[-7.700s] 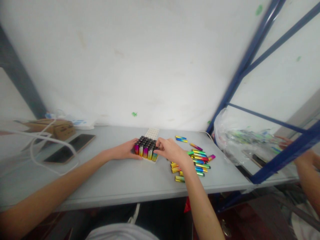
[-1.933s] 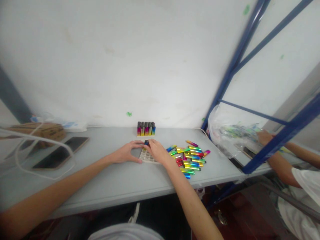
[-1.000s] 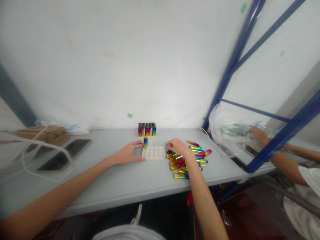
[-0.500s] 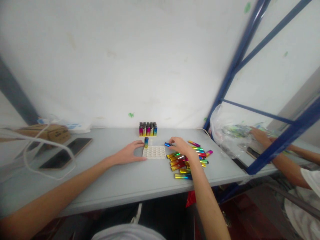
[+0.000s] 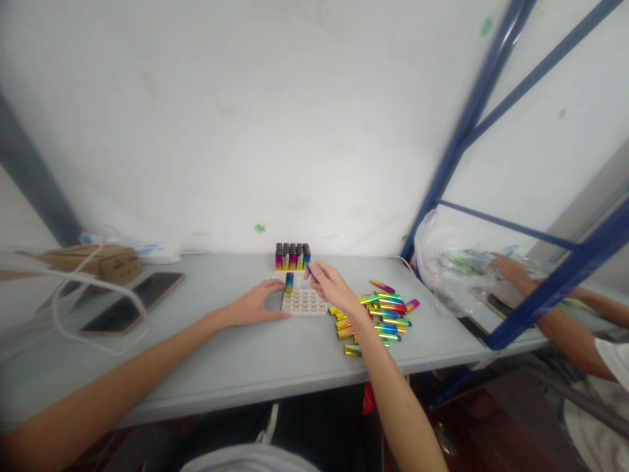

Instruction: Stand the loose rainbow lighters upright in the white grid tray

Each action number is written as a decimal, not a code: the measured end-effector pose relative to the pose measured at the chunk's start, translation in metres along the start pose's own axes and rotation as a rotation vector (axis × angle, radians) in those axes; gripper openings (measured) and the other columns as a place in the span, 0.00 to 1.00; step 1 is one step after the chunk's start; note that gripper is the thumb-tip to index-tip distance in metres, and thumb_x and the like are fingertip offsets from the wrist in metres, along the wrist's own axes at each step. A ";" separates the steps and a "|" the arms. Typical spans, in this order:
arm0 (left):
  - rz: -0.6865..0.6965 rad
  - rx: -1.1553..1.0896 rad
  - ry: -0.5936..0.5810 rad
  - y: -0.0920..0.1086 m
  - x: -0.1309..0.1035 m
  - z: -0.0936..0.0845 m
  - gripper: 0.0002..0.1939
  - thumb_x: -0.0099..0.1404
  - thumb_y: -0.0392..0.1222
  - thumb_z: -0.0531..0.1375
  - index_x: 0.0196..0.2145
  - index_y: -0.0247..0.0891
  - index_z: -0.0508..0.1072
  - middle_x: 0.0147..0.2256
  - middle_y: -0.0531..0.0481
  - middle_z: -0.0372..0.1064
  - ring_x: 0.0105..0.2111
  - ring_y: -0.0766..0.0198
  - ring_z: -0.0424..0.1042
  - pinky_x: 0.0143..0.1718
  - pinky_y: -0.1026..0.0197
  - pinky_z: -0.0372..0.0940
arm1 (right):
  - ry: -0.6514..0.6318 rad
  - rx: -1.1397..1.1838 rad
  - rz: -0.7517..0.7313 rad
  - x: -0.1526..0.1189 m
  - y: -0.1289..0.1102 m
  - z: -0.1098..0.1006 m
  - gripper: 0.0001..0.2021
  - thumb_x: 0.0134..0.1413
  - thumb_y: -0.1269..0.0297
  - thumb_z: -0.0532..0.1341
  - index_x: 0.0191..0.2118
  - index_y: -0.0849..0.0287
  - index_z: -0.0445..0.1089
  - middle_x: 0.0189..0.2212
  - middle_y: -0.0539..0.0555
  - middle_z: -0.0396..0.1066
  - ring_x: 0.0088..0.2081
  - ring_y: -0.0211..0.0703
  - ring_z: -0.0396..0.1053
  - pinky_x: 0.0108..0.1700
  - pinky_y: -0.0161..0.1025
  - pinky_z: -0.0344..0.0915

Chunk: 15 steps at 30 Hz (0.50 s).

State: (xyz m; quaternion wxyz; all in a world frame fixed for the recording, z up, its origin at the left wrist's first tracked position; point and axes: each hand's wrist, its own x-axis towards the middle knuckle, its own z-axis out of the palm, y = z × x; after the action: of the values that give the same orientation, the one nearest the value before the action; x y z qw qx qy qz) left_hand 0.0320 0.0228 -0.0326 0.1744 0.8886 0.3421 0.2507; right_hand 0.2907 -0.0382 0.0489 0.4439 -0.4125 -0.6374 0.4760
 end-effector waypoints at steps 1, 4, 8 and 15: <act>0.005 0.000 -0.003 0.000 0.000 0.000 0.39 0.62 0.69 0.71 0.61 0.40 0.77 0.63 0.37 0.74 0.66 0.40 0.70 0.71 0.45 0.61 | 0.034 0.019 0.028 0.001 0.001 0.005 0.31 0.61 0.27 0.60 0.32 0.54 0.65 0.19 0.39 0.46 0.19 0.32 0.40 0.20 0.33 0.40; 0.019 -0.002 -0.013 0.002 0.000 -0.001 0.38 0.63 0.69 0.70 0.61 0.40 0.76 0.62 0.37 0.74 0.65 0.41 0.70 0.72 0.46 0.60 | 0.157 0.071 0.069 0.004 0.007 0.017 0.33 0.62 0.27 0.56 0.22 0.52 0.55 0.16 0.40 0.42 0.18 0.32 0.38 0.20 0.34 0.38; 0.013 -0.006 -0.014 0.002 0.000 -0.001 0.39 0.64 0.69 0.70 0.61 0.39 0.76 0.63 0.37 0.73 0.66 0.41 0.70 0.72 0.45 0.60 | 0.226 0.086 0.093 0.008 0.014 0.026 0.29 0.66 0.37 0.53 0.19 0.50 0.50 0.15 0.42 0.42 0.18 0.33 0.37 0.19 0.34 0.38; 0.006 0.014 -0.015 0.002 -0.001 -0.002 0.40 0.64 0.71 0.69 0.61 0.39 0.75 0.63 0.37 0.72 0.66 0.40 0.70 0.71 0.46 0.61 | 0.239 0.097 0.110 0.007 0.016 0.029 0.26 0.67 0.44 0.52 0.20 0.51 0.52 0.15 0.42 0.44 0.17 0.33 0.37 0.19 0.34 0.39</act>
State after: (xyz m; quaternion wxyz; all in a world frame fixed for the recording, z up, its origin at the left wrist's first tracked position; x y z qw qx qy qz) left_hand 0.0314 0.0203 -0.0307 0.1703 0.8926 0.3400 0.2420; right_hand 0.2625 -0.0353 0.0302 0.5094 -0.4788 -0.5324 0.4773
